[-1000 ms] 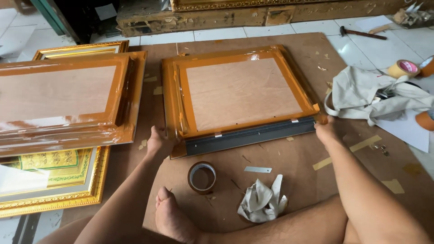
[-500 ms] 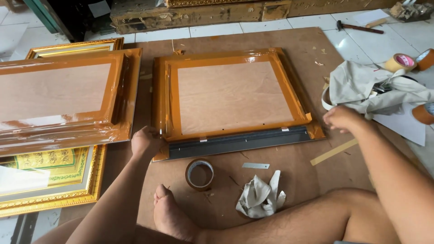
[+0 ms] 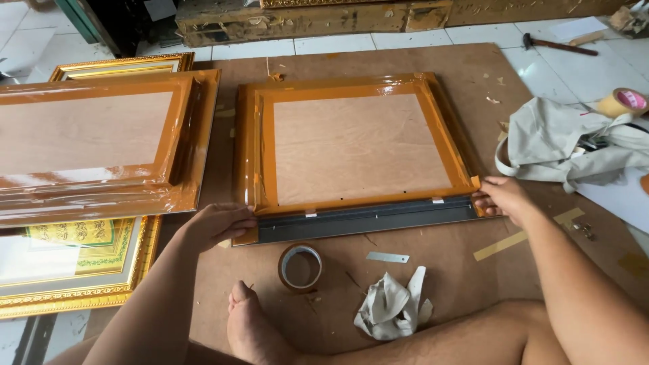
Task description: Applying adhesive tape to the back of a picture frame and cleaning it with a cloth
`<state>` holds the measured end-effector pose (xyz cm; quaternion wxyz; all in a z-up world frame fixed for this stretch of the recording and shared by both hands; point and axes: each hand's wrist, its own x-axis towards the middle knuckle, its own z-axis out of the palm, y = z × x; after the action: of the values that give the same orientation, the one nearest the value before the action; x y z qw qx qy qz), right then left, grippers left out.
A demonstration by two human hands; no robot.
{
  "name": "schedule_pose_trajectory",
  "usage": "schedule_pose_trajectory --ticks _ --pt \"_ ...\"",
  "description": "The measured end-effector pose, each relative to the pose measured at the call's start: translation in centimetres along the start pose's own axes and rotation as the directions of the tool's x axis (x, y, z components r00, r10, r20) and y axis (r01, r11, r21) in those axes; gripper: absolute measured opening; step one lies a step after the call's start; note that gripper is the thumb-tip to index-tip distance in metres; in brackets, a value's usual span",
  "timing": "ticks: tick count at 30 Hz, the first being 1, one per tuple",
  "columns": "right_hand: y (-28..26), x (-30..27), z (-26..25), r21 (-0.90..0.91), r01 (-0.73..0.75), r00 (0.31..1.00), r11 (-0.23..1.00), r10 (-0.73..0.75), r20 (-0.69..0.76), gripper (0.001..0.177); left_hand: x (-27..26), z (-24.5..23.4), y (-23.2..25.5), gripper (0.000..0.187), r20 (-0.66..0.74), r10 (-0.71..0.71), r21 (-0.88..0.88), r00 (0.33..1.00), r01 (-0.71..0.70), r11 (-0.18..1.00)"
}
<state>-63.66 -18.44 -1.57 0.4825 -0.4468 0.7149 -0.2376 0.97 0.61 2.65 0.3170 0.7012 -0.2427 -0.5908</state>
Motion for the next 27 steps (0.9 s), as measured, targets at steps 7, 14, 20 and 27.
schedule_pose_trajectory --ticks 7,14,20,27 --pt "2.3 2.9 -2.1 0.148 -0.020 0.993 0.989 0.003 0.116 0.039 0.8 -0.1 -0.1 0.037 -0.047 -0.021 0.026 0.999 0.023 0.999" --pt "0.8 1.2 -2.0 0.139 -0.043 0.987 0.989 0.021 0.159 0.038 -0.4 0.6 0.7 0.032 -0.080 -0.019 0.082 0.997 0.026 0.996" --pt "-0.6 1.1 -1.4 0.024 -0.070 0.986 0.997 0.066 0.153 0.038 -1.7 1.7 1.6 0.035 -0.128 0.023 0.168 0.991 -0.001 0.986" --pt "-0.6 1.5 1.4 -0.092 0.007 0.993 0.996 -0.018 -0.120 0.035 -1.2 2.4 1.8 0.036 -0.185 0.032 0.241 0.982 0.013 0.970"
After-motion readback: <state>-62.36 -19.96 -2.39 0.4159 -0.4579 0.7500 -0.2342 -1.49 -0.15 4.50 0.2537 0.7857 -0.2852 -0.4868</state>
